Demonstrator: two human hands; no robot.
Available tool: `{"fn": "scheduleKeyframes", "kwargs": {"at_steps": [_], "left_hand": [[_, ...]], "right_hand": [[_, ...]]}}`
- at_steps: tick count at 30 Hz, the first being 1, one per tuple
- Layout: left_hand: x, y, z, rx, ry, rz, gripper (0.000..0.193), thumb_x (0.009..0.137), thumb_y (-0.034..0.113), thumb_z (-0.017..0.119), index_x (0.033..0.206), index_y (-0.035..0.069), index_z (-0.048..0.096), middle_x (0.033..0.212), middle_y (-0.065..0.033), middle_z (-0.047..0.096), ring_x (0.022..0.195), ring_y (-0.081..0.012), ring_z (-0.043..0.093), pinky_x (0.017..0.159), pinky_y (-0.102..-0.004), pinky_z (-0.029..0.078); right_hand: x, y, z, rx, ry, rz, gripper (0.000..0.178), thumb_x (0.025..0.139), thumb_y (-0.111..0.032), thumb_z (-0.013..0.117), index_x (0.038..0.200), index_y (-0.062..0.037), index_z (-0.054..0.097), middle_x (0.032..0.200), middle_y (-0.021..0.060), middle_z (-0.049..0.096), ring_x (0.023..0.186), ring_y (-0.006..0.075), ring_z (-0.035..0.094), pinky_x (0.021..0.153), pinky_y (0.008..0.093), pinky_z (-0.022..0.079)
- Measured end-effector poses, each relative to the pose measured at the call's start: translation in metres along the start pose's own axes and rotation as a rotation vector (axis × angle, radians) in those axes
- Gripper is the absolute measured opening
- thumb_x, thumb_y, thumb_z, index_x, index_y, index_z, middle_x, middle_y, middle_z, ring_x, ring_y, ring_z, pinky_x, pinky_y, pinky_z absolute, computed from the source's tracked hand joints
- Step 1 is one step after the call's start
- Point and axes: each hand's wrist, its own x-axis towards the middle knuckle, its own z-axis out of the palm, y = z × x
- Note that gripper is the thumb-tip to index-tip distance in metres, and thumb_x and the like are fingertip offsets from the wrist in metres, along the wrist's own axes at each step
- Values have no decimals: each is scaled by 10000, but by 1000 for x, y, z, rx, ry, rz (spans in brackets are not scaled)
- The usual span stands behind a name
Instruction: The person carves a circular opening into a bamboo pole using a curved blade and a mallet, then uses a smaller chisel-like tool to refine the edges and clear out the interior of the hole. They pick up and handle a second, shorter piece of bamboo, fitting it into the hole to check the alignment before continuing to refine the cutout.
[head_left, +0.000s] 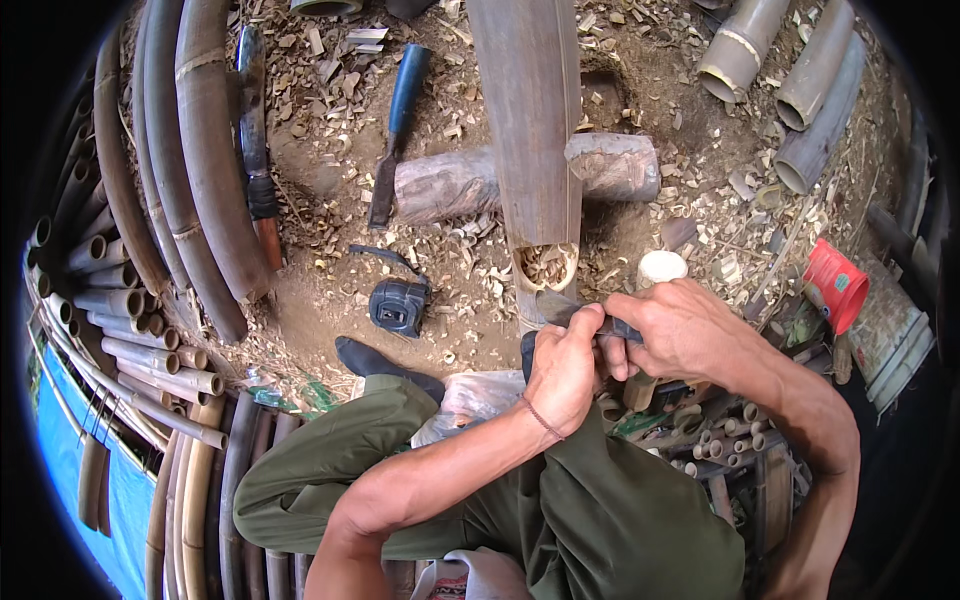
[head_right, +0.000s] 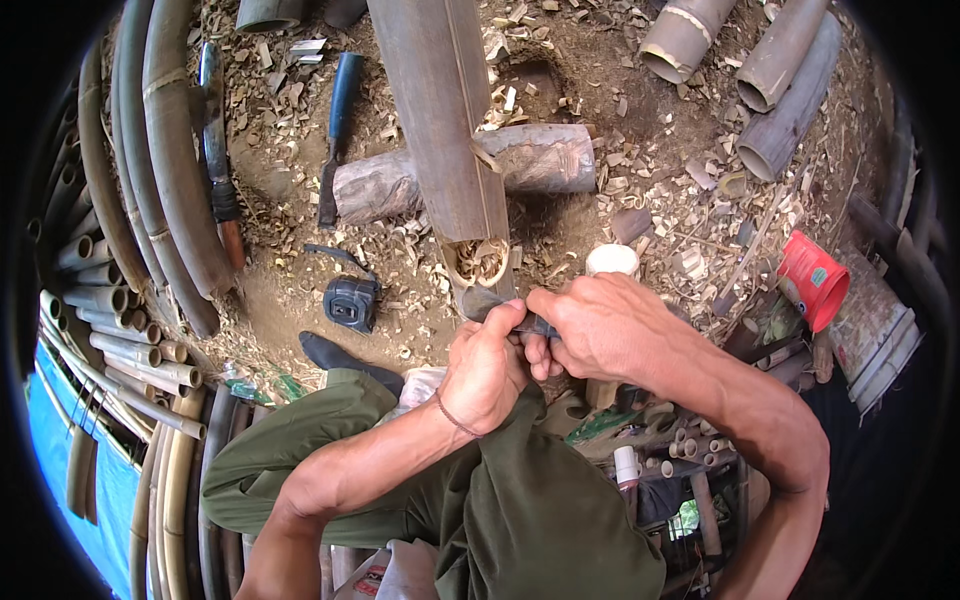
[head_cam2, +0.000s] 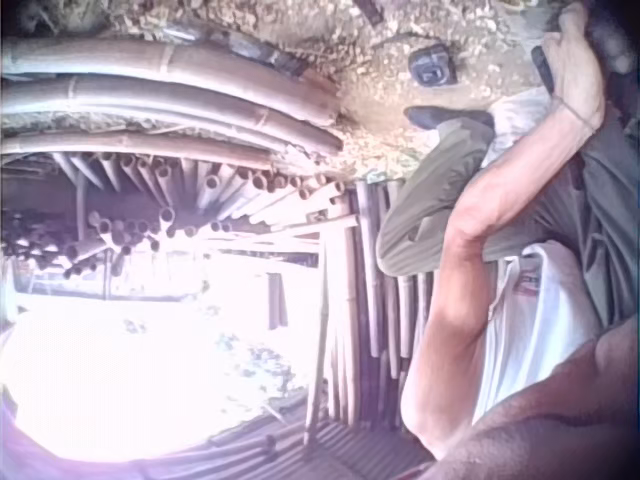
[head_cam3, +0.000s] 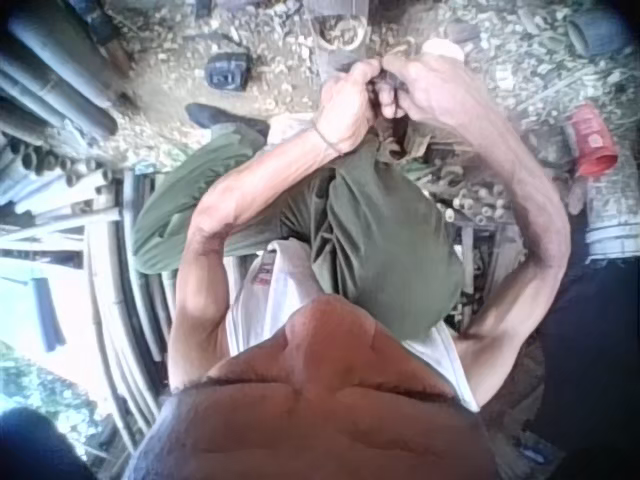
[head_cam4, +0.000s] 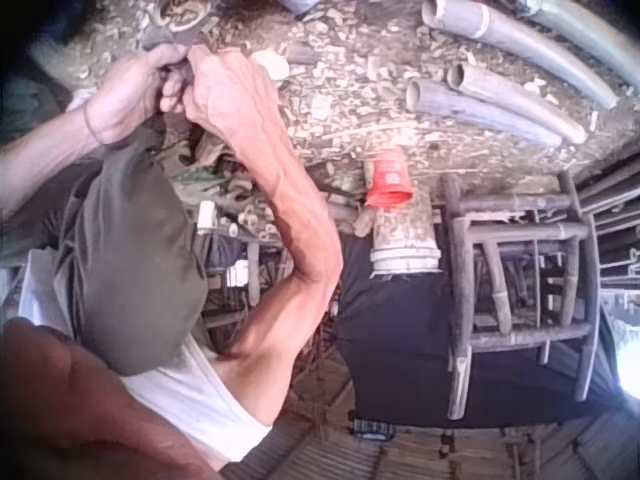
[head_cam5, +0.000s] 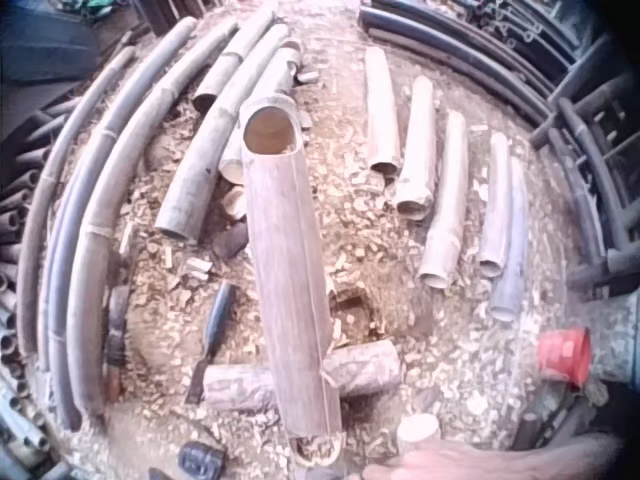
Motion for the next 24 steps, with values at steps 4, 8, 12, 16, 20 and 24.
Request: {"fn": "scheduleKeyframes", "kwargs": {"at_steps": [4, 8, 12, 16, 20, 24], "left_hand": [[1, 18, -17, 432, 86, -64, 358, 954, 233, 480, 727, -30, 566, 589, -110, 558, 500, -189, 524, 519, -327, 460], [4, 31, -35, 713, 81, -14, 443, 924, 219, 486, 619, -89, 577, 579, -148, 594, 461, -197, 559, 440, -333, 463], [7, 48, -38, 911, 89, 32, 479, 912, 217, 470, 579, -112, 574, 522, -159, 576, 441, -212, 576, 434, -364, 478], [12, 65, -45, 1118, 45, 92, 525, 922, 256, 456, 581, -124, 578, 515, -183, 579, 417, -234, 578, 446, -375, 493], [-3, 65, -38, 1308, -27, 111, 665, 950, 491, 521, 703, -118, 623, 536, -162, 584, 533, -261, 653, 529, -397, 529], [-61, 56, -34, 1554, -334, 343, 907, 820, 641, 658, 1253, -133, 468, 1014, -270, 644, 935, -358, 666, 808, -448, 533]], "right_hand": [[-4, -7, 56, 397, 170, 79, 210, 798, -103, 603, 988, -23, 562, 790, 212, 683, 747, 421, 663, 660, 501, 531], [4, -28, 82, 564, 278, 141, 224, 806, -77, 591, 989, 30, 521, 834, 241, 669, 785, 445, 650, 685, 503, 521], [16, -41, 105, 647, 397, 129, 247, 816, -63, 586, 1016, 36, 478, 821, 281, 641, 774, 475, 637, 689, 522, 507], [34, -48, 117, 698, 436, 166, 282, 825, -86, 598, 1042, 35, 464, 752, 297, 622, 752, 490, 629, 675, 548, 493], [22, -38, 106, 612, 442, 150, 307, 862, -142, 575, 1081, 38, 457, 766, 291, 636, 755, 494, 632, 689, 555, 493], [-15, -35, 100, 933, 630, 159, 303, 961, -234, 534, 1122, 16, 475, 855, 203, 679, 809, 300, 691, 727, 434, 516]]}}
